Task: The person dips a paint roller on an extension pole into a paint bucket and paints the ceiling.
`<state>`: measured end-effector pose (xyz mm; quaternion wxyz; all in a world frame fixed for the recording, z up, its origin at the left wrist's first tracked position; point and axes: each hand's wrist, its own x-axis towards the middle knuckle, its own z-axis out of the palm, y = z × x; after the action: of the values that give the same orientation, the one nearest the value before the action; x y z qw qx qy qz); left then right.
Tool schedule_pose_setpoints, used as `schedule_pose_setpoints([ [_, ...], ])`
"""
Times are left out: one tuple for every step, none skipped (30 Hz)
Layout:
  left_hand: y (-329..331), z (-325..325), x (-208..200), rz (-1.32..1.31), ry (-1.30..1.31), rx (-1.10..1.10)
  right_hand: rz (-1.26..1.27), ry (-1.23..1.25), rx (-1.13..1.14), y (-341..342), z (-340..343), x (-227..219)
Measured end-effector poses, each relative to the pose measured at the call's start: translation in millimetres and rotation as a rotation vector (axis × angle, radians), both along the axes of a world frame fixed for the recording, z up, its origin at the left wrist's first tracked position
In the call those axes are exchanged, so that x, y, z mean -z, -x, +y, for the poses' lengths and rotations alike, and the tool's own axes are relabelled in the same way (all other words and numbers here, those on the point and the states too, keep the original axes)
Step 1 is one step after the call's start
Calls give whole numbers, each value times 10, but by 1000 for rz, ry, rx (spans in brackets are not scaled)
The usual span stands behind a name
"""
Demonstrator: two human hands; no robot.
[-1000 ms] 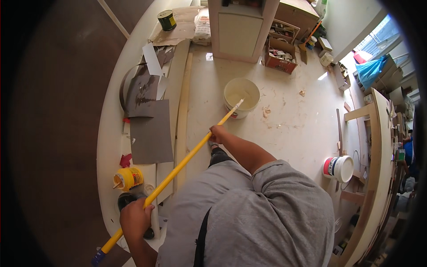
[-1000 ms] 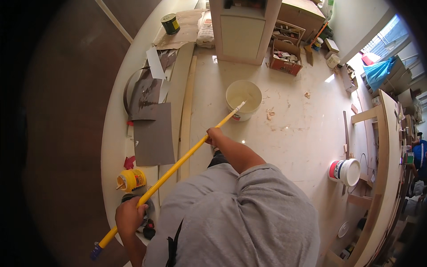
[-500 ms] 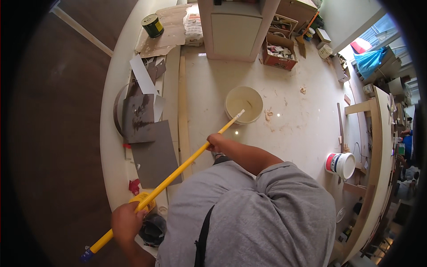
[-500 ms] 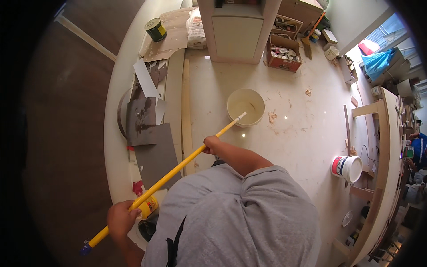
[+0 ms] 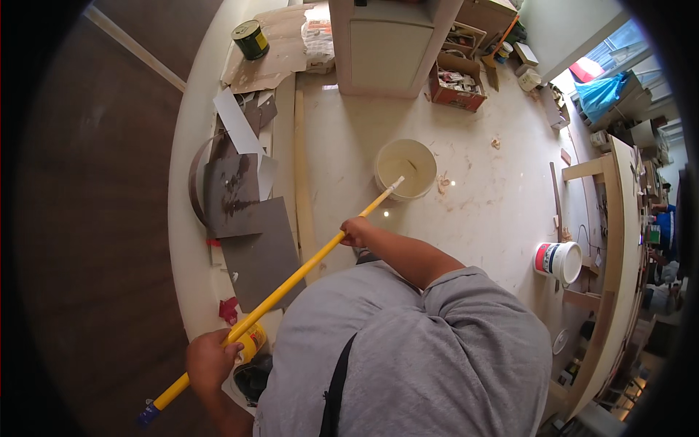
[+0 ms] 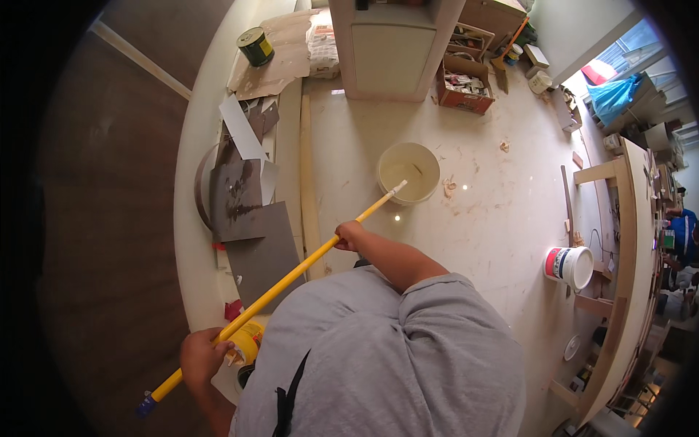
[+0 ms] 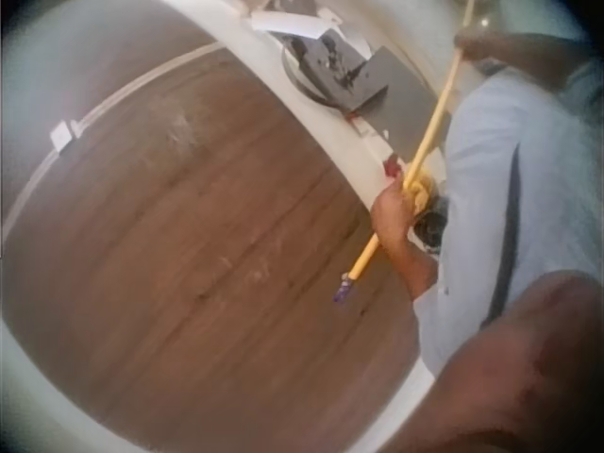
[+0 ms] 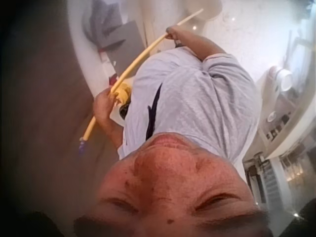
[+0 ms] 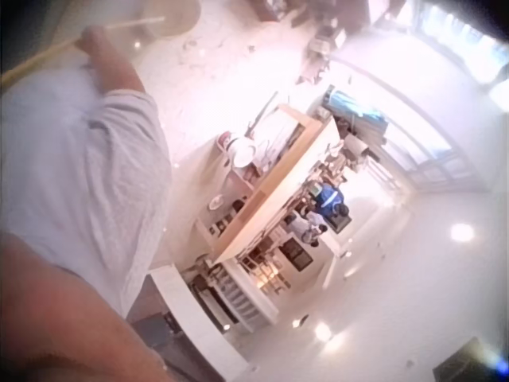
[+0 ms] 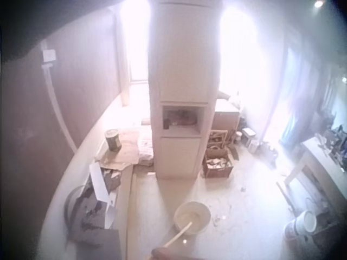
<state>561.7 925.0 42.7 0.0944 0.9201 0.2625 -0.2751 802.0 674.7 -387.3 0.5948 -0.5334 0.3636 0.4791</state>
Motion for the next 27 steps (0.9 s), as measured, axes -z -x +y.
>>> schedule_pose_setpoints([
  [55,88,-33,-26,50,-19,18,-11,-10,43,37,-49],
  [119,176,-60,13,30,-45,31,-32,-7,74,64,-107],
  [186,268,-89,1,47,-78,48,-40,33,92,89,-173],
  [259,356,-115,-35,77,-92,39,-53,2,145,105,-246],
  [343,454,-151,-15,67,-103,51,-116,8,243,118,-322],
  [435,552,-205,-4,70,-167,66,-166,34,326,131,-400],
  [523,630,-248,1,77,-223,60,-178,21,387,150,-471],
  [602,697,-267,6,74,-226,79,-186,17,447,180,-519],
  [667,750,-276,22,65,-244,83,-213,21,493,193,-547],
  [715,785,-257,33,55,-262,94,-192,16,524,194,-554],
  [746,795,-203,35,57,-260,70,-194,0,533,195,-541],
  [760,790,-123,4,75,-218,47,-204,-4,536,200,-514],
  [760,775,-24,-25,81,-187,43,-195,-15,521,208,-475],
  [756,741,96,-29,95,-175,30,-137,-21,480,215,-428],
  [761,702,211,-75,73,-139,22,-60,9,455,227,-386],
  [780,687,279,-150,91,-87,11,-78,-24,453,251,-357],
  [811,699,301,-127,50,-95,23,-59,-29,457,283,-345],
  [849,720,298,-91,69,-139,25,4,-11,461,316,-352],
  [891,754,273,-82,95,-177,32,-42,-28,493,349,-376],
  [962,817,180,-53,88,-179,32,-42,-56,557,382,-416],
  [1040,900,46,-42,124,-246,22,-49,-81,619,414,-467],
  [1074,946,-14,-30,161,-314,9,-108,-67,682,406,-517],
  [1091,978,-52,-31,162,-314,9,-74,-86,697,390,-551],
  [1106,1002,-85,-21,151,-276,-9,-100,-59,720,365,-566],
  [1095,991,-67,-11,140,-240,-33,-153,-9,727,340,-565],
  [1069,962,-17,-16,142,-245,-31,-123,-41,709,310,-545],
  [1021,918,69,0,114,-215,-31,-134,-24,683,286,-507],
])
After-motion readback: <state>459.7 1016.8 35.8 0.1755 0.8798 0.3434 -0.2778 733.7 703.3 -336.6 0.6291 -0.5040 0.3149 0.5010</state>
